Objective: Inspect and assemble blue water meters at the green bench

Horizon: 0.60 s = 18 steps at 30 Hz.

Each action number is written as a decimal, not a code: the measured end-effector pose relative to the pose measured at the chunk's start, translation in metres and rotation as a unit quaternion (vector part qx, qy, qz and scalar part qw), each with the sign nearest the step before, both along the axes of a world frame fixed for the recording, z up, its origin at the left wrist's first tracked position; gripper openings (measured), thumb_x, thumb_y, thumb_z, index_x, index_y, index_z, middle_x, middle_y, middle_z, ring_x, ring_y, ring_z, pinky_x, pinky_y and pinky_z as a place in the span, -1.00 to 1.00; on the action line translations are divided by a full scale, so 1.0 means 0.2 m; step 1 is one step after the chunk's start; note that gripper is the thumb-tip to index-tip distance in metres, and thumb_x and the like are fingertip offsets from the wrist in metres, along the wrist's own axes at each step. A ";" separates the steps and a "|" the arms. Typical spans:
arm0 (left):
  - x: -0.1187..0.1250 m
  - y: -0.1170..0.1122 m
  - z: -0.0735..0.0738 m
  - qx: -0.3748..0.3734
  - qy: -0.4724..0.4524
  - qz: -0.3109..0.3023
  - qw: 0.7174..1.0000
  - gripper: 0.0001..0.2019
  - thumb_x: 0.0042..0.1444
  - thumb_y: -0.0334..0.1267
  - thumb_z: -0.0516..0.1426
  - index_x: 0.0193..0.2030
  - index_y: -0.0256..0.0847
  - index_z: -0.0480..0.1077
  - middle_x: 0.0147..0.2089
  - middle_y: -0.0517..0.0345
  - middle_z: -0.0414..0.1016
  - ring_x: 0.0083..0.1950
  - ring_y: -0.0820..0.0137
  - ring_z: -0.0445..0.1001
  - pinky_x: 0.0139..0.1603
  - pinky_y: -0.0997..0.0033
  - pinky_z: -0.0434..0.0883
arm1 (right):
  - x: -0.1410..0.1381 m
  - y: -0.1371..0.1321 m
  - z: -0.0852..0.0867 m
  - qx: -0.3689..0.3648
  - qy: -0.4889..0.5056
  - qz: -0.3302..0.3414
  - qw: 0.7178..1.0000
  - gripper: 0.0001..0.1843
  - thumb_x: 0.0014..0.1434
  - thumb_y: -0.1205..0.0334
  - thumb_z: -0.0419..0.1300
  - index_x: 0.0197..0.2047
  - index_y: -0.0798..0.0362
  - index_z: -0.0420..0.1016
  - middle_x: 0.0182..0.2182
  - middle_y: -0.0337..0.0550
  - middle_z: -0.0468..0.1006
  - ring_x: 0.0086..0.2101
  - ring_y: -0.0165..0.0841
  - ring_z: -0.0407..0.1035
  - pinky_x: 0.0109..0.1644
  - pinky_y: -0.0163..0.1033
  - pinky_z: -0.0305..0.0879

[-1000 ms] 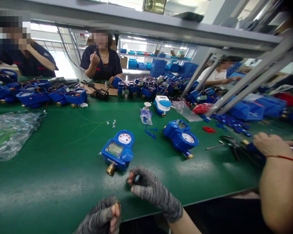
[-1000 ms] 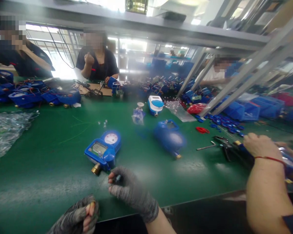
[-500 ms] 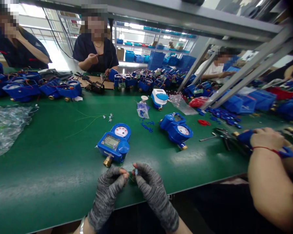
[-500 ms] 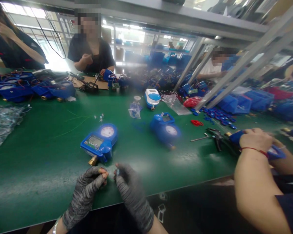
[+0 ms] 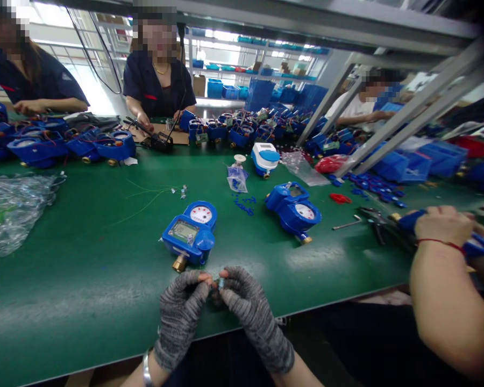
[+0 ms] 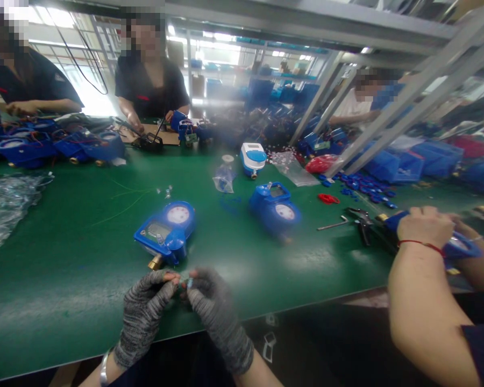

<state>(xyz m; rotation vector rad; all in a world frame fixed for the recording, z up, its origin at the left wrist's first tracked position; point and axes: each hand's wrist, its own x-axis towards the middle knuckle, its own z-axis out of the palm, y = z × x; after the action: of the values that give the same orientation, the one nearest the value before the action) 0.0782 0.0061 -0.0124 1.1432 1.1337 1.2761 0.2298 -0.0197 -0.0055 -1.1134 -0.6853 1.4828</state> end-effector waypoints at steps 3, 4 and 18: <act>0.00 0.00 -0.01 0.012 0.005 0.002 1.000 -0.85 0.06 -0.20 0.32 -0.26 -0.19 0.53 -0.22 0.06 0.58 -0.18 0.30 0.55 -0.06 0.42 0.50 | 0.00 0.00 0.00 0.002 0.012 -0.004 1.000 -0.56 -0.06 0.11 0.44 -0.16 0.06 0.42 -0.34 -0.13 0.61 -0.37 -0.32 0.54 -0.26 -0.23 0.49; 0.00 0.01 -0.02 0.015 0.007 0.003 1.000 -0.86 0.06 -0.21 0.32 -0.26 -0.19 0.54 -0.22 0.07 0.58 -0.18 0.30 0.55 -0.06 0.42 0.50 | 0.00 0.00 0.00 0.004 0.014 -0.005 1.000 -0.56 -0.06 0.11 0.44 -0.16 0.06 0.42 -0.34 -0.13 0.61 -0.37 -0.32 0.54 -0.26 -0.23 0.49; 0.03 0.01 0.06 -0.066 -0.061 -0.029 0.996 -0.80 -0.07 -0.17 0.39 -0.35 -0.21 0.56 -0.28 0.03 0.59 -0.22 0.29 0.55 -0.15 0.46 0.50 | -0.02 0.01 -0.07 0.061 -0.082 -0.035 0.994 -0.68 -0.03 0.21 0.40 -0.20 0.07 0.48 -0.30 -0.13 0.61 -0.29 -0.32 0.53 -0.17 -0.24 0.47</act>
<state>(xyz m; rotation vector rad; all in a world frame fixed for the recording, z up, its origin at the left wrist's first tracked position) 0.0849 0.0074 0.0000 0.9807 1.0699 1.1910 0.2267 -0.0171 -0.0186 -1.1615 -0.8315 1.2821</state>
